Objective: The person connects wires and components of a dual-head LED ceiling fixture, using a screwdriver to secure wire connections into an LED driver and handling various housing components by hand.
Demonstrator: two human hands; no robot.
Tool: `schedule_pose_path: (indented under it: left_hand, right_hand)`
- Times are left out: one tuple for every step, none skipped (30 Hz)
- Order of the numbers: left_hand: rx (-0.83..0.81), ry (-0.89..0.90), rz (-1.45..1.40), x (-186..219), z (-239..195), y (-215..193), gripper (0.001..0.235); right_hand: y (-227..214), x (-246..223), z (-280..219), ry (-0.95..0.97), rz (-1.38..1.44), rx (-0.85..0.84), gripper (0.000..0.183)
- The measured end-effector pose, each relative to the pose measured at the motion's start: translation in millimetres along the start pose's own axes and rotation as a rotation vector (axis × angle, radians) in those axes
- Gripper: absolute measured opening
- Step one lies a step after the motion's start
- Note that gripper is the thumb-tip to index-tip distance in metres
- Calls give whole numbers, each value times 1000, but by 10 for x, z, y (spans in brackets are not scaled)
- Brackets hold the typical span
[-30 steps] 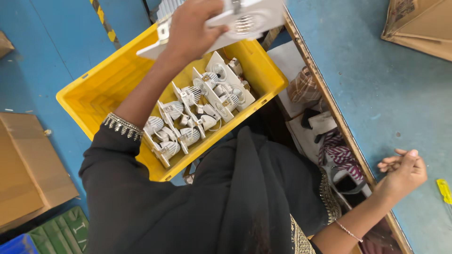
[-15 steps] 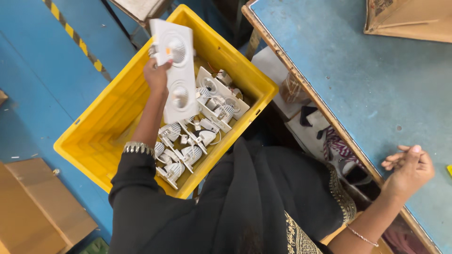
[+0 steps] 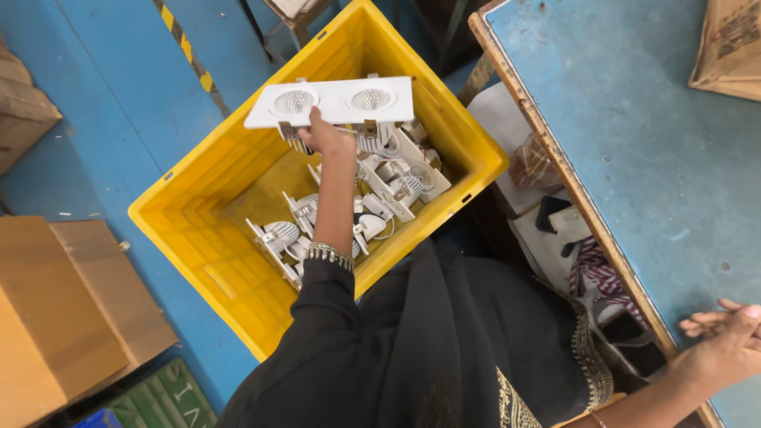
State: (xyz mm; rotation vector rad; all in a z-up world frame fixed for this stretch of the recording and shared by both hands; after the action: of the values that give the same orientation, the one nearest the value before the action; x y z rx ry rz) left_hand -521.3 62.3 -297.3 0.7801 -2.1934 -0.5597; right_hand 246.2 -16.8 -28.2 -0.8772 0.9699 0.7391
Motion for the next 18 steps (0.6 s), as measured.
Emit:
schedule_pose_path:
  left_hand:
    - [31, -14, 17, -3, 6, -82, 35]
    - [62, -28, 34, -4, 42, -157, 35]
    - [90, -45, 52, -26, 88, -230, 35]
    - [97, -59, 48, -38, 137, -315, 36]
    - [96, -70, 45, -26, 211, -367, 37]
    - [96, -81, 42, -17, 286, -412, 38]
    - [100, -86, 19, -37, 354, -440, 38]
    - [104, -90, -5, -56, 419, -457, 38]
    - [111, -95, -29, -88, 465, -481, 39]
    - [181, -113, 1, -145, 506, -502, 38]
    - [250, -128, 28, -185, 544, -463, 39]
    - [319, -143, 55, -219, 550, -454, 40]
    - [400, -138, 57, -244, 550, -436, 40]
    - [463, -134, 54, -277, 545, -391, 40]
    - [494, -142, 53, -316, 546, -330, 41]
    - [510, -145, 54, -337, 550, -274, 41]
    - [516, -154, 55, -350, 535, -211, 41]
    - [516, -168, 63, -367, 508, -153, 41]
  right_hand:
    - [-22, 19, -2, 12, -2, 3, 33]
    - [-44, 34, -14, 21, -3, -1, 33]
    - [-67, 44, -19, 30, -5, -1, 33]
    - [-71, 53, 0, 36, -4, -9, 33]
    - [-40, 74, 1, 42, 1, -7, 34]
    - [-17, 80, -6, 47, 6, -5, 34]
    - [-23, 68, -12, 48, 6, 7, 34]
    - [-21, 50, -24, 46, -2, 10, 35]
    - [-25, 25, -29, 43, -10, 13, 35]
    - [-20, -4, -42, 37, -27, 6, 36]
    - [8, -27, -46, 36, -24, 2, 36]
    - [37, -52, -53, 34, -22, -2, 37]
    - [56, -76, -54, 36, -4, 0, 36]
    - [75, -103, -65, 31, 8, -2, 36]
    - [87, -130, -60, 25, 18, -4, 36]
    - [102, -157, -70, 11, 21, -9, 36]
    - [105, -184, -75, 5, 21, -10, 36]
    - [107, -206, -84, -1, 20, -10, 36]
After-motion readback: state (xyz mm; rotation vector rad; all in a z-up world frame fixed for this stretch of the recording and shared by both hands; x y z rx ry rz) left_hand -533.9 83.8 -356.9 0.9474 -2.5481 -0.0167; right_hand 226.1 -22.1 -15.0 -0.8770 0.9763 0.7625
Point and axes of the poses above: each hand's wrist, its own z-axis towards the middle knuckle, its own y-axis out of the palm, x = y × z, the point moved 7 cm from there along z, towards the middle knuckle, and after that the axes turned 3 degrees about x, right-handed, at the moved point
